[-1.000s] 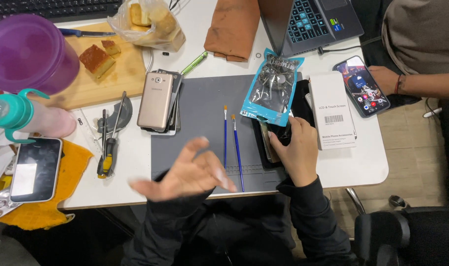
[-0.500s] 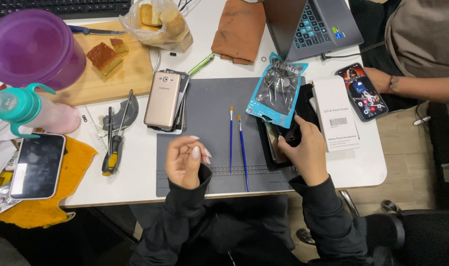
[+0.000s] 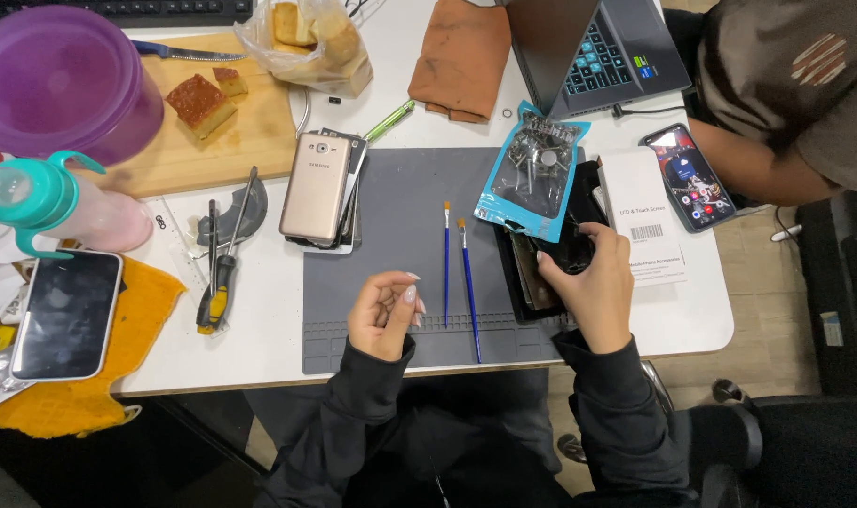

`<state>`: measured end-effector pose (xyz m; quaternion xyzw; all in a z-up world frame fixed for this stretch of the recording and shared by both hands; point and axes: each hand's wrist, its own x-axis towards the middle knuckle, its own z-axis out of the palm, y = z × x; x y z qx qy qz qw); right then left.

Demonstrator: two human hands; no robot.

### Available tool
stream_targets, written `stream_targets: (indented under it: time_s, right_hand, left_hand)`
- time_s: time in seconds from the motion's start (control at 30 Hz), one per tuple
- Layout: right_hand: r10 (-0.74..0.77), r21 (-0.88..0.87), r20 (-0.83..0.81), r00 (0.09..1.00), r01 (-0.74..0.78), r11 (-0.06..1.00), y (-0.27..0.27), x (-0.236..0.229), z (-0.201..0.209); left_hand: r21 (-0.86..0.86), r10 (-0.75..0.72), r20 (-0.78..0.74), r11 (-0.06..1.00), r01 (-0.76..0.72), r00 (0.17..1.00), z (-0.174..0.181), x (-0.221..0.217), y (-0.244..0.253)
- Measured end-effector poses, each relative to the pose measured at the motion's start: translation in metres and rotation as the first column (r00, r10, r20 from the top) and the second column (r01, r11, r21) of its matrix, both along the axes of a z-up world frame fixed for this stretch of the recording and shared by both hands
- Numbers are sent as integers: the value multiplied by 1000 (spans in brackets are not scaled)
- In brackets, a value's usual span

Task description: The person uses a small brush to clean the interior frame of a disassembled smartphone, focusing on the edges and corners. They then set the frame down and pick up a black phone casing to brush it as well.

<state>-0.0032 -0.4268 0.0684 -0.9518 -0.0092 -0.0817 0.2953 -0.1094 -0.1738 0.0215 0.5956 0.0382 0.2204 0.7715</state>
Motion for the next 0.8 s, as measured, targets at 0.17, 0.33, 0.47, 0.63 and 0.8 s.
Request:
stream_targets:
  time_s: [0.17,0.33,0.47,0.63,0.8]
  right_hand:
    - [-39,38,-71,997,42,998,-19,-15,12]
    - [-98,186,-120,988,120,975,-42,-30,12]
    - [-94,418,-201,975,172,892,-61,-27,0]
    - [9,656,-284,959,188,731,-68,-27,2]
    - [387,928,-318,865,200,314,-79,-34,-15]
  left_hand:
    - [25,-41,-47,999,43,998,1,-4,3]
    - [64,-74,-97,995,80,993,4,-2,2]
    - [64,-131,-86,989,136,988,-6,3,-6]
    - [81,-196,-112,975,206,974,-11,2,-9]
    - [69,-245,-137,964,256,960,-6,5,-13]
